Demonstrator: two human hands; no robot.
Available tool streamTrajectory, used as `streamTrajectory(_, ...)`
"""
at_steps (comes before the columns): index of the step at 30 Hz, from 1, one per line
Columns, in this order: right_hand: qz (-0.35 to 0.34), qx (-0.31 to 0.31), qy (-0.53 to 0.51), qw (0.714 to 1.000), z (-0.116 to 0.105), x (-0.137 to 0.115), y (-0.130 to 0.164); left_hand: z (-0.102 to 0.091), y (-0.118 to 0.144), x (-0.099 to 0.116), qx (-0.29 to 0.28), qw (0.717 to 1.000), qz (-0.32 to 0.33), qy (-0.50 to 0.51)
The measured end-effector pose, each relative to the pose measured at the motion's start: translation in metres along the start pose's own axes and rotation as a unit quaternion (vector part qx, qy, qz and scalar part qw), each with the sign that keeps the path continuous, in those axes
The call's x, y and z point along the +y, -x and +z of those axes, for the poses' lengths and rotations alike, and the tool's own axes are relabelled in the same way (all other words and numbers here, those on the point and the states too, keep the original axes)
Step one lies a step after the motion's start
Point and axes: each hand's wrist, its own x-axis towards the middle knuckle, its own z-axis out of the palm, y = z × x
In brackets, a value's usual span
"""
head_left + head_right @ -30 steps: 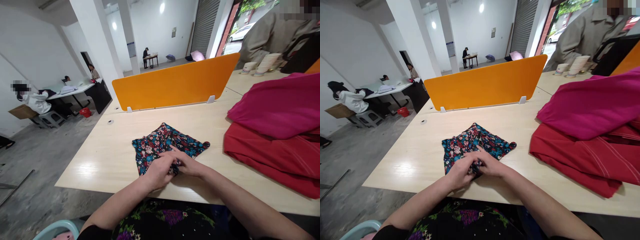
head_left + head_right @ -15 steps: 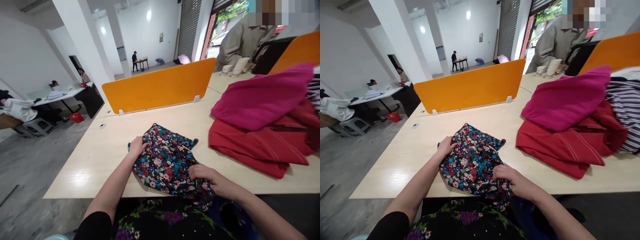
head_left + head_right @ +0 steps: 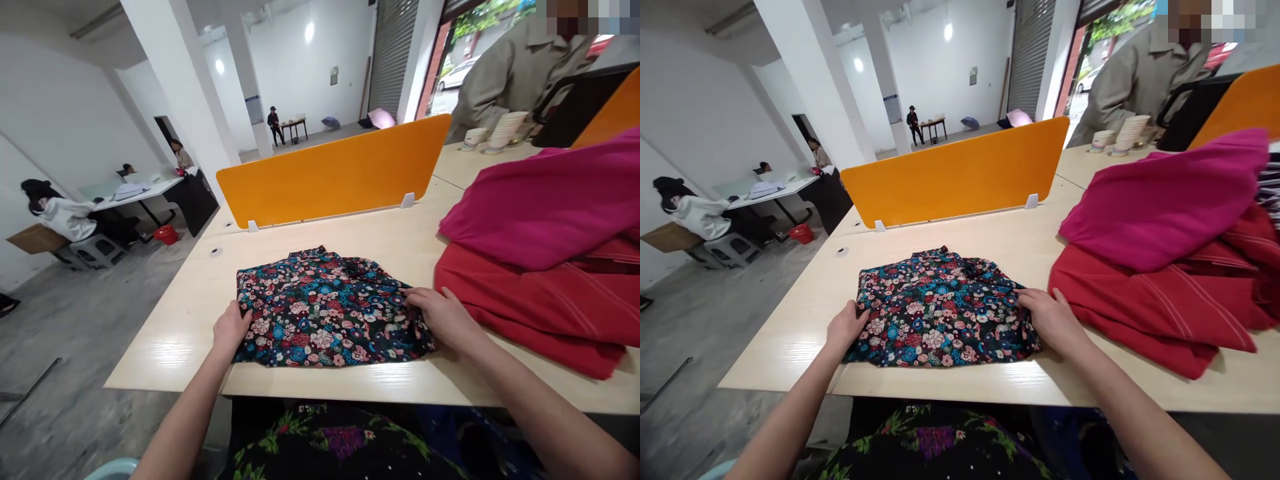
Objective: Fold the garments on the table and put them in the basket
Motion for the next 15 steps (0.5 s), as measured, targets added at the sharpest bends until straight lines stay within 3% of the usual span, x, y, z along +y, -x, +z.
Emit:
streamTrajectory(2, 0.031, 0.043, 0.043, 0.998, -0.006, -0.005, -0.003, 0.0, 0.006, -0.007, 0.069, 0.997, 0.025, 0.005)
streamTrajectory(5, -0.007, 0.064, 0.034, 0.997, -0.011, -0.03, -0.008, 0.006, 0.009, -0.007, 0.164, 0.971, 0.169, 0.036)
streamTrajectory(8, -0.108, -0.019, 0.009, 0.994, -0.001, -0.056, -0.009, 0.02, 0.007, -0.005, 0.119, 0.944, 0.307, 0.032)
streamTrajectory(10, -0.136, -0.079, 0.013, 0.987, 0.012, -0.058, -0.01, 0.029, 0.006, -0.005, 0.077, 0.942, 0.325, 0.02)
streamTrajectory(12, -0.106, -0.099, 0.027, 0.989, 0.022, -0.048, -0.013, 0.035, 0.004, -0.007, 0.064, 0.946, 0.318, 0.023)
streamTrajectory(15, 0.003, -0.073, 0.063, 0.995, 0.025, -0.028, -0.023, 0.038, 0.003, -0.01, 0.063, 0.947, 0.314, 0.032)
